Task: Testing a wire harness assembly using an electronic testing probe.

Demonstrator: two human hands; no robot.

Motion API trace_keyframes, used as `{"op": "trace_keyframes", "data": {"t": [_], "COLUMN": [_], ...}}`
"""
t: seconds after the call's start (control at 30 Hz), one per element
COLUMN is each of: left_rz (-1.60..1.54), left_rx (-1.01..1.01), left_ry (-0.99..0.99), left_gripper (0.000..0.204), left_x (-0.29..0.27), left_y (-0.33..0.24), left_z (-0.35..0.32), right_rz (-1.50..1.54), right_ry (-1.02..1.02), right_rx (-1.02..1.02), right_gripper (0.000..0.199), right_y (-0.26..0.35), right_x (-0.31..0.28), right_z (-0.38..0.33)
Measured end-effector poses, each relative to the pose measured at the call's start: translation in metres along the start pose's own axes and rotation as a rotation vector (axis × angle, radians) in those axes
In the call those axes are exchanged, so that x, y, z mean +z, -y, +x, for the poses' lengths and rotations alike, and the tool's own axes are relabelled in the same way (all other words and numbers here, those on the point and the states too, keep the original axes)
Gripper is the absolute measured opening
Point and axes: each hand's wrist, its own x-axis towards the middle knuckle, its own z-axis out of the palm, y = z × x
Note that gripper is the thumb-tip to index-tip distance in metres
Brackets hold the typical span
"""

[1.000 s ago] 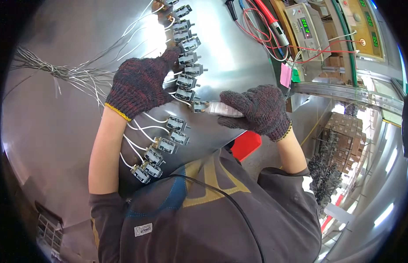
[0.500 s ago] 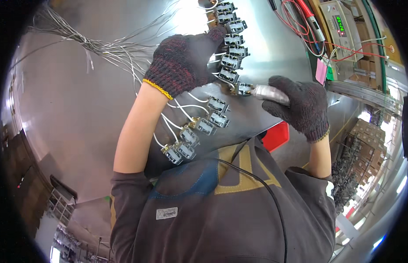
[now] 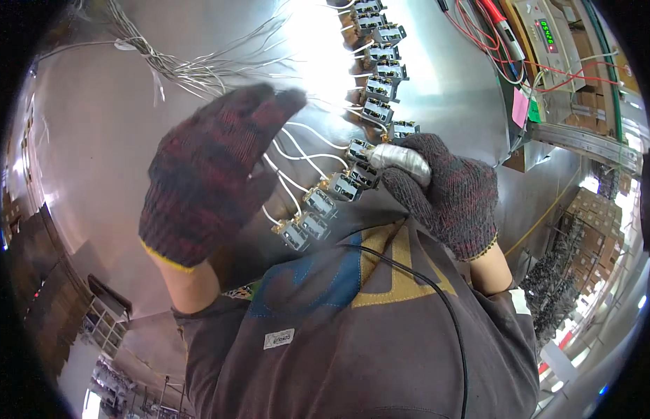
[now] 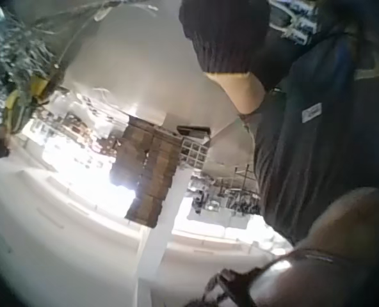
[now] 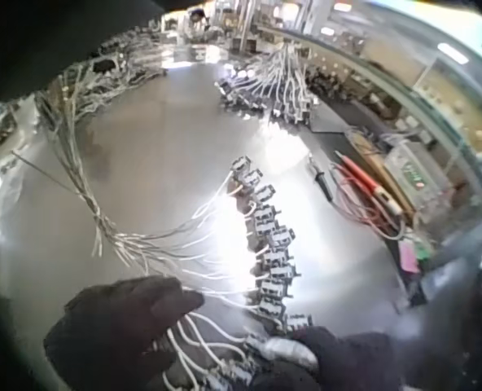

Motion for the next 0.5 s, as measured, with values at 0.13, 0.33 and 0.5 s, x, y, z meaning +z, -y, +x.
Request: {"op": "trace_keyframes", "data": {"t": [0.13, 0.33, 0.5], "left_rz": [0.145, 0.243, 0.13], "left_rx": [-0.115, 0.025, 0.262], "left_ry": [0.123, 0.09, 0.09], "left_gripper": [0.088, 0.074, 0.063], "left_x": [0.011, 0.033, 0.055], "left_y": [-0.008, -0.01, -0.016], "left_z": [-0.038, -0.052, -0.016], "right_rz": [-0.134, -0.242, -0.23], "right_ry": [0.078, 0.046, 0.057], "right_rx": [-0.044, -0.259, -0.354], "right_gripper": [0.044, 0.042, 0.044], "right_y": [-0.001, -0.009, -0.017], "right_x": [-0.002, -0.004, -0.012], "right_z": [0.004, 0.013, 0.021]}}
